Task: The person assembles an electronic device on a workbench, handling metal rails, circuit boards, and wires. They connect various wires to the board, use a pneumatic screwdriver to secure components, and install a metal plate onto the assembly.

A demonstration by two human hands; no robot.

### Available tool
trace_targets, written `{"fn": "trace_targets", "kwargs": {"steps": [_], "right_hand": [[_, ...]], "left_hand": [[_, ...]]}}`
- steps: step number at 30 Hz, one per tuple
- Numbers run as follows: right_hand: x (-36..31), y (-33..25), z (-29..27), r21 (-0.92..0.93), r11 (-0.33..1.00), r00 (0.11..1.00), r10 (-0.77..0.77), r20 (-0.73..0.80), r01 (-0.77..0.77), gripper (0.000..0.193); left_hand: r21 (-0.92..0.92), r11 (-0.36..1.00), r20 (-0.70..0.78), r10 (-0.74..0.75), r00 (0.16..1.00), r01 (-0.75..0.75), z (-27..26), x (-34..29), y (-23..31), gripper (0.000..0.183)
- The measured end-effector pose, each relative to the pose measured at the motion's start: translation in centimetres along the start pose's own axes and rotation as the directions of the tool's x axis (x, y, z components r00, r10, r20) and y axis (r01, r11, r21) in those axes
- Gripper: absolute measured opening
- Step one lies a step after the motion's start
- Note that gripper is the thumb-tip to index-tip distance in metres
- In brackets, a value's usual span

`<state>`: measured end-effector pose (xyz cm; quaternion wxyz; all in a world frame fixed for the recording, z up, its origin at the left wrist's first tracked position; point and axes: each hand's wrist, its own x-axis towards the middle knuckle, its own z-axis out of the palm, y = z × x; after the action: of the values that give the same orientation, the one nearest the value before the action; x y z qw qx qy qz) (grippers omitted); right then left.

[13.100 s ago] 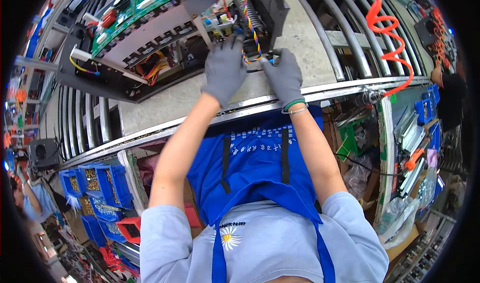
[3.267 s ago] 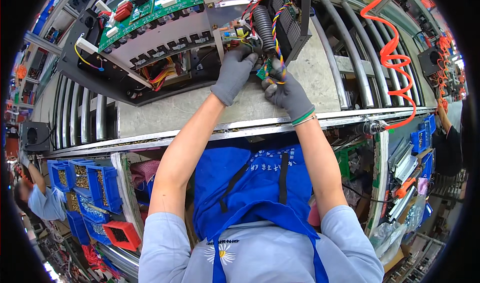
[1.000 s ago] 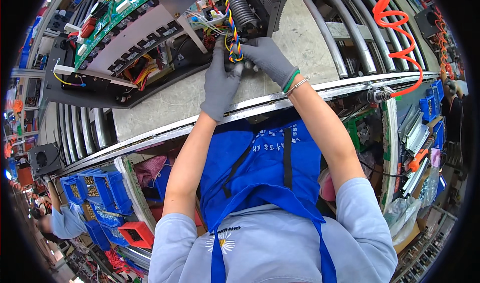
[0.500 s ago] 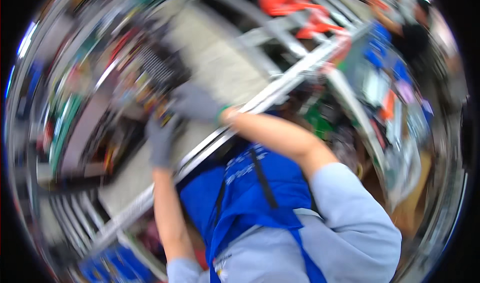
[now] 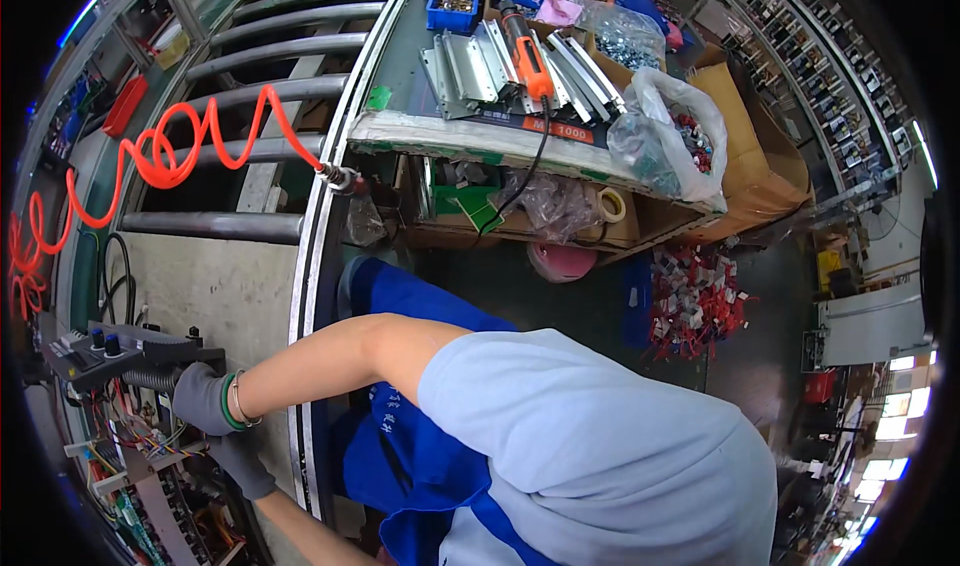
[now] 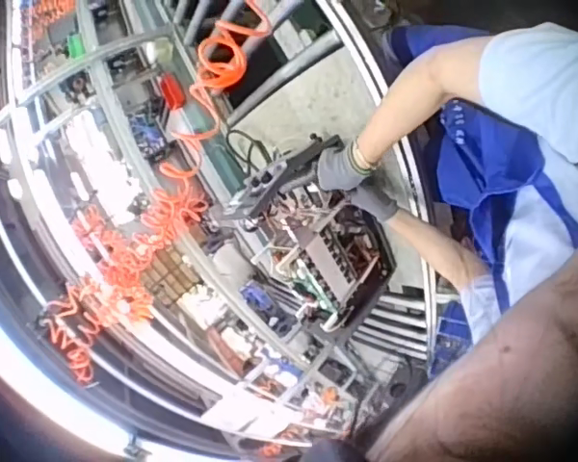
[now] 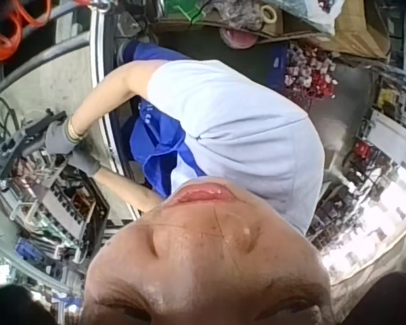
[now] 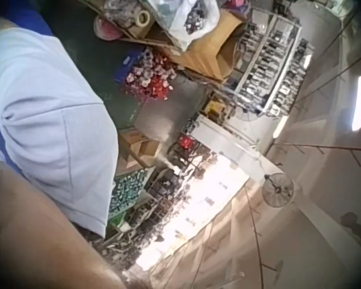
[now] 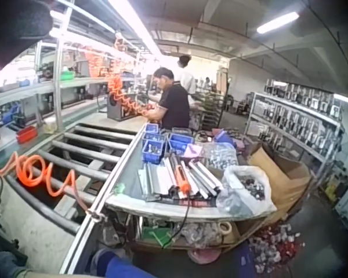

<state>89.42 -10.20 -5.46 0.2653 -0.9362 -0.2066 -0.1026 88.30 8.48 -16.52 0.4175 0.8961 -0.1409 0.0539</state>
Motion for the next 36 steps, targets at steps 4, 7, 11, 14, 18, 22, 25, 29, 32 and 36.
{"fn": "trace_targets", "kwargs": {"steps": [4,7,11,14,18,22,25,29,32,36], "right_hand": [[0.5,0.6,0.2,-0.02,0.999,0.999,0.036,0.006,-0.036,0.022],[0.5,1.3,-0.2,-0.025,0.998,0.998,0.063,0.01,-0.062,0.021],[0.7,0.7,0.1,-0.036,0.996,0.996,0.077,0.036,-0.076,0.021],[1.1,-0.4,1.1,-0.041,0.994,0.992,0.104,0.066,-0.101,0.02],[0.8,-1.2,-1.3,-0.019,0.99,0.974,0.141,0.178,-0.14,0.026],[0.5,0.2,-4.1,-0.01,0.999,0.973,0.049,0.227,-0.048,0.029],[1.2,2.1,-3.1,0.007,1.0,0.992,0.014,0.123,-0.015,0.027],[1.9,4.6,-2.4,0.3,0.949,0.969,0.023,0.244,-0.098,0.037],[1.7,5.1,-1.9,0.461,0.86,0.94,0.058,0.336,-0.217,0.042],[0.7,3.9,-1.6,0.426,0.89,0.931,-0.004,0.366,-0.163,0.045]], "left_hand": [[-0.33,0.915,0.027,-0.235,0.972,0.231,0.7,0.3,5.4,0.027],[-0.371,0.884,0.058,-0.283,0.957,0.284,0.9,0.4,6.0,0.027],[-0.445,0.846,0.073,-0.293,0.953,0.294,0.7,1.0,1.3,0.028],[-0.427,0.891,-0.038,-0.189,0.981,0.155,1.0,0.4,-1.1,0.031],[-0.565,0.795,-0.049,-0.3,0.953,0.221,2.0,-0.6,1.6,0.034],[-0.239,0.962,-0.205,-0.182,0.962,0.131,3.4,0.3,9.8,0.016],[-0.229,0.954,-0.138,-0.229,0.964,0.193,3.4,0.2,9.9,0.031],[-0.24,0.963,-0.157,-0.165,0.974,0.124,2.5,-1.0,10.7,0.04],[-0.301,0.95,-0.212,-0.152,0.965,0.084,3.3,-0.8,10.2,0.037],[-0.323,0.928,-0.176,-0.251,0.952,0.185,4.1,-0.8,8.9,0.038]]}}
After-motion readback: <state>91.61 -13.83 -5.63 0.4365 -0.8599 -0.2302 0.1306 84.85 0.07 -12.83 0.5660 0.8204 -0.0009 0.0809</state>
